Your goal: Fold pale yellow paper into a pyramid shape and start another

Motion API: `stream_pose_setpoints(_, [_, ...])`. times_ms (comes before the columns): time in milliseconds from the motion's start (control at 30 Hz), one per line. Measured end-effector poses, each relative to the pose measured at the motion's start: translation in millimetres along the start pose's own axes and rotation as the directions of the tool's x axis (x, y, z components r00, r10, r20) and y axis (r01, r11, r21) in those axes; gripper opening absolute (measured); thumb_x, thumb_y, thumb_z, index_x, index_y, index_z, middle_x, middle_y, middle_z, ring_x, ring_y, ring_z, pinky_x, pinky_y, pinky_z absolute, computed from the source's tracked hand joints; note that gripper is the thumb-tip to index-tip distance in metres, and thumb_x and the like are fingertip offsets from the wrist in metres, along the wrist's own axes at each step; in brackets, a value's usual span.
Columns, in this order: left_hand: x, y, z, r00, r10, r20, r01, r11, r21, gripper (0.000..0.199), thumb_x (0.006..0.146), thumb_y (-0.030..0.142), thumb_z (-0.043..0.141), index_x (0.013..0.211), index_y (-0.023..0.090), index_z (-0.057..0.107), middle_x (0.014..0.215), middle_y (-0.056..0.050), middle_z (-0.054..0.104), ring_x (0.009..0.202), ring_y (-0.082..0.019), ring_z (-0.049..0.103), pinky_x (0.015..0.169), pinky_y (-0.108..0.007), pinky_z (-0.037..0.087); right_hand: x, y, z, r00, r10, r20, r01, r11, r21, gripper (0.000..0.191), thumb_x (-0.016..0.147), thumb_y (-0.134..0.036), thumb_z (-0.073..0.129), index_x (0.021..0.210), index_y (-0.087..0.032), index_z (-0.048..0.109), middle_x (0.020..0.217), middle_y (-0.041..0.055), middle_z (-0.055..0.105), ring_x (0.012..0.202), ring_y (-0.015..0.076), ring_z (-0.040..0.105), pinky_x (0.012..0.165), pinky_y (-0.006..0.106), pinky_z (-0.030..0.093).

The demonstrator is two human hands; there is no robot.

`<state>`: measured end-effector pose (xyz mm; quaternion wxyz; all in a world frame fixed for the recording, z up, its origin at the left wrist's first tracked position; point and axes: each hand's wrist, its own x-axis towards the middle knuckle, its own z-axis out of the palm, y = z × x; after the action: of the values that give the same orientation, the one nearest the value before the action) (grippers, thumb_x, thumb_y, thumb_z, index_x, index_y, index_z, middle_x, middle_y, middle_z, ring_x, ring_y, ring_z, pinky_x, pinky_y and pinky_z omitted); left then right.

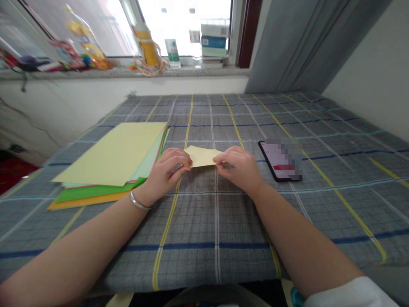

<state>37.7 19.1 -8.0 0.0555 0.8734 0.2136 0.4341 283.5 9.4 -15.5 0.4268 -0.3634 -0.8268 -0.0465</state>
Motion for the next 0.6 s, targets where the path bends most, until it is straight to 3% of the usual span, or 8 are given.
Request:
stream_pose_setpoints(233, [-0.1,-2.6,-6.3,0.998,-0.059,-0.039,0.059,0.998,0.011,0.012,0.094,0.026,0.054,0.084,0.02,0.058,0.09,-0.004,0.067,0.091,-0.017,0.061,0.088,-0.036,0.048,0.1,5.8,-4.7,1.0,-0.007,-0.02,0.007,1.0,0.0,0.019,0.073,-0.009,0.061,0.08,-0.025,0.067,0.083,-0.0018,0.075,0.078,0.0185,0.067,0.078,0.035,0.052])
stream_pose_setpoints(433, [-0.8,-7.8,-14.7,0.979,-0.18,-0.093,0.183,0.983,0.024,0.017,0.095,0.03,0.053,0.082,0.02,0.057,0.092,-0.004,0.067,0.094,-0.018,0.061,0.089,-0.036,0.05,-0.5,11.0,-8.0,0.998,0.05,-0.032,-0.05,0.999,0.023,0.012,0.075,-0.013,0.062,0.073,-0.025,0.064,0.08,-0.0012,0.075,0.079,0.0193,0.068,0.08,0.037,0.051])
stream_pose_setpoints(600, [0.6,-8.3,-20.2,0.977,-0.146,-0.155,0.16,0.984,0.083,0.017,0.094,0.03,0.054,0.081,0.02,0.058,0.099,-0.005,0.067,0.099,-0.018,0.061,0.093,-0.037,0.048,0.2,13.0,-9.8,0.999,0.046,-0.012,-0.045,0.997,0.057,0.011,0.078,-0.016,0.063,0.071,-0.025,0.061,0.081,-0.0012,0.075,0.079,0.0187,0.067,0.081,0.037,0.05])
